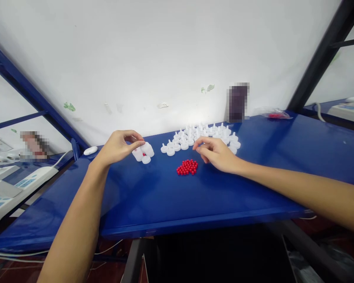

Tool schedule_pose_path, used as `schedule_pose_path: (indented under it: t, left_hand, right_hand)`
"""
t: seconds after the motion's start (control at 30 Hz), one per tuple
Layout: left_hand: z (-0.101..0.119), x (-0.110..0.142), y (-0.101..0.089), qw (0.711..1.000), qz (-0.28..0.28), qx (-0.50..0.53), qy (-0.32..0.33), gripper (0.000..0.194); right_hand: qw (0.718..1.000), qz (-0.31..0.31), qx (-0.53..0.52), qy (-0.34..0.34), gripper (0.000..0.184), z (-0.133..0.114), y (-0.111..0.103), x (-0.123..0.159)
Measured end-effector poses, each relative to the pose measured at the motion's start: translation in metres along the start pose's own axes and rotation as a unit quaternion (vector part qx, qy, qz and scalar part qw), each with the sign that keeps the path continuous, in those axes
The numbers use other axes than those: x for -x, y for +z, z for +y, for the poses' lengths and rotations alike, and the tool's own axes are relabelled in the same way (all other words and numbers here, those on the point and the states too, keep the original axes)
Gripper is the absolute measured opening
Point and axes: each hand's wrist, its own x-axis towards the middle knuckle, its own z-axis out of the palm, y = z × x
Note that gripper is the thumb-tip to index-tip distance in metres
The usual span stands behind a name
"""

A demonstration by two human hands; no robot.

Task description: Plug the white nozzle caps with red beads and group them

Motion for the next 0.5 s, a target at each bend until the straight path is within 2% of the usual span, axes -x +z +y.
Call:
schedule_pose_path:
  t: [0.27, 0.5]
  left_hand:
    - [-0.017, -0.001, -0.001, 0.994, -0.041, -0.098, -0.004, 0.035]
    - [-0.024, -0.002, 0.004, 0.993, -0.041, -0.112, 0.009, 0.033]
  right_hand:
    - [0.999, -0.028, 0.003, -0.016, 0.011, 0.000, 0.004, 0.003]
    - [0.999, -0.045, 0.012, -0.012, 0.012, 0.002, 0.004, 0.003]
